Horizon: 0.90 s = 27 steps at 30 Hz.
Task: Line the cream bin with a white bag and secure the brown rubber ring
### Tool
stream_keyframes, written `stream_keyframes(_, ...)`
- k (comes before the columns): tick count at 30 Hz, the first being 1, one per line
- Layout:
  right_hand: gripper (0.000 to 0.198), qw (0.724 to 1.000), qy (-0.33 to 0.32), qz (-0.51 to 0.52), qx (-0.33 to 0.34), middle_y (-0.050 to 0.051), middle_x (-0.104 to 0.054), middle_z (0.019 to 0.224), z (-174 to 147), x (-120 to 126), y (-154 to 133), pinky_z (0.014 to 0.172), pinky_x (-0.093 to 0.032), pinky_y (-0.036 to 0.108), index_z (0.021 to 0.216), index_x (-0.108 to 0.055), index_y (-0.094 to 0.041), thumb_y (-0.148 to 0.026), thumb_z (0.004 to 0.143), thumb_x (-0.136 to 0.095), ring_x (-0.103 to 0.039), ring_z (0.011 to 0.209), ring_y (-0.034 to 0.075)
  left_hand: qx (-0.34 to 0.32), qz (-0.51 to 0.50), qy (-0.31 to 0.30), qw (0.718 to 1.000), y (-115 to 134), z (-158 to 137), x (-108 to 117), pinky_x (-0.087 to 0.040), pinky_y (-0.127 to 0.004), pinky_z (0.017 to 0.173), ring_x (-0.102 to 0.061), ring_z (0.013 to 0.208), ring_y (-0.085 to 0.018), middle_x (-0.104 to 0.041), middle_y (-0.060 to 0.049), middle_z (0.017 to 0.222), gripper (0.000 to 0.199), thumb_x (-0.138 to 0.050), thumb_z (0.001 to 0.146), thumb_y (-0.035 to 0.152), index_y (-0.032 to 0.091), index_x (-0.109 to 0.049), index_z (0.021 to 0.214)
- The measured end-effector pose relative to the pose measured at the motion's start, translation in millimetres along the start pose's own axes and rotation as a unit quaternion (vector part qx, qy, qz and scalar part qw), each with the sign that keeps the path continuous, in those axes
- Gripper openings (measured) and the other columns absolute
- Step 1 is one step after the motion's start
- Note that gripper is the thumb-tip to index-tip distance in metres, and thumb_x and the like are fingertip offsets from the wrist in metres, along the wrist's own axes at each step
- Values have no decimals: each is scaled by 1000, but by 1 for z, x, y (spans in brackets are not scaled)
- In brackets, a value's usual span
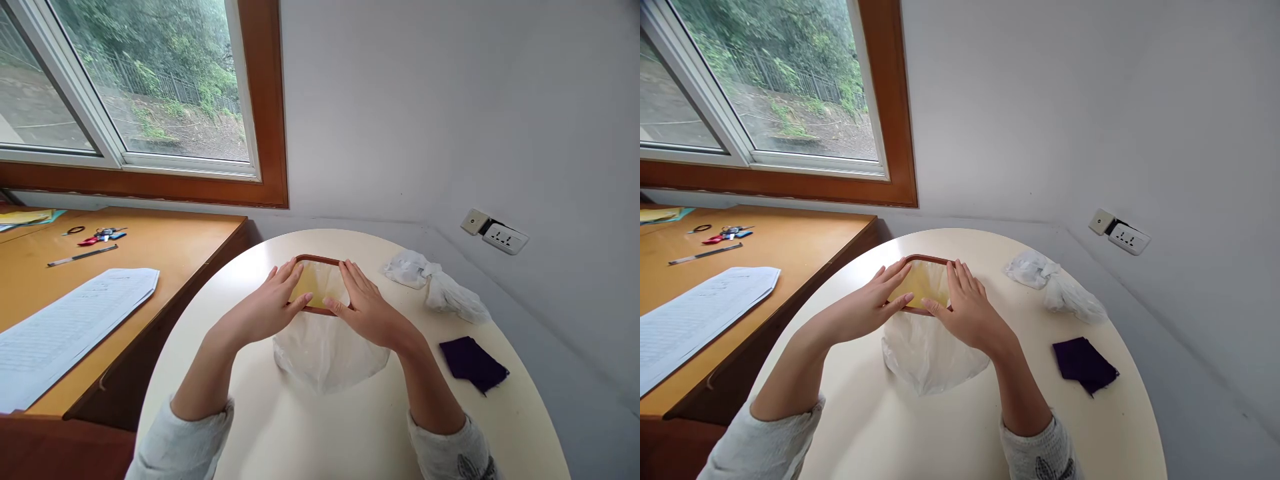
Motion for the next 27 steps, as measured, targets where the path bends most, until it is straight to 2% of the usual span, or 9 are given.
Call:
stream_keyframes(7,90,1000,-12,11,-16,-1,12,149,1,0,-1,112,-3,38,143,5,-16,-71,79,-25,12,137,15,-2,20,6,1000,0,0,-1,-21,-45,108,-8,137,-29,-11,-8,151,66,-20,89,53,15,-16,143)
stream_keyframes(11,89,999,-15,37,-3,-1,12,149,3,1,3,112,-4,38,142,5,-18,-70,79,-30,12,137,17,-7,33,6,999,2,-2,0,-20,-45,108,-11,137,-29,-20,-10,149,64,-18,90,51,13,-23,140)
stream_keyframes(15,85,995,-20,87,33,-2,12,149,5,2,6,111,-11,39,143,2,-23,-64,80,-39,9,138,19,-10,44,43,998,-1,-6,5,-22,-49,107,-27,132,-30,-35,-12,141,57,-24,89,50,17,-37,134)
stream_keyframes(18,83,991,-31,115,53,0,10,150,6,3,7,109,-18,40,142,-3,-26,-59,79,-45,3,138,22,-15,46,75,996,-5,-5,8,-16,-49,109,-32,130,-29,-39,-11,139,56,-29,88,51,18,-37,134)
stream_keyframes(20,82,990,-34,123,59,0,7,150,5,3,8,108,-21,42,142,-5,-28,-58,79,-47,-2,138,24,-17,42,71,996,-9,-4,9,-13,-47,111,-29,131,-29,-34,-11,142,61,-31,87,53,18,-33,137)
stream_keyframes(23,80,990,-31,126,53,1,3,150,5,4,9,108,-20,45,142,-6,-28,-57,80,-47,-4,138,26,10,22,42,999,-16,-5,8,-19,-48,109,-21,134,-33,-26,-8,147,68,-32,84,60,20,-27,140)
stream_keyframes(27,78,991,-15,115,66,5,-2,150,7,5,10,111,-12,44,143,-6,-24,-57,82,-43,-4,138,22,48,8,8,999,-25,-9,6,-24,-56,104,3,134,-39,-17,-5,150,82,-36,78,68,22,-18,143)
Point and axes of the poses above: each hand's wrist, its own z-axis towards the middle knuckle, its own x-axis out of the back of the hand, y = z × x, the point moved 4 cm from there along z, towards the middle knuckle
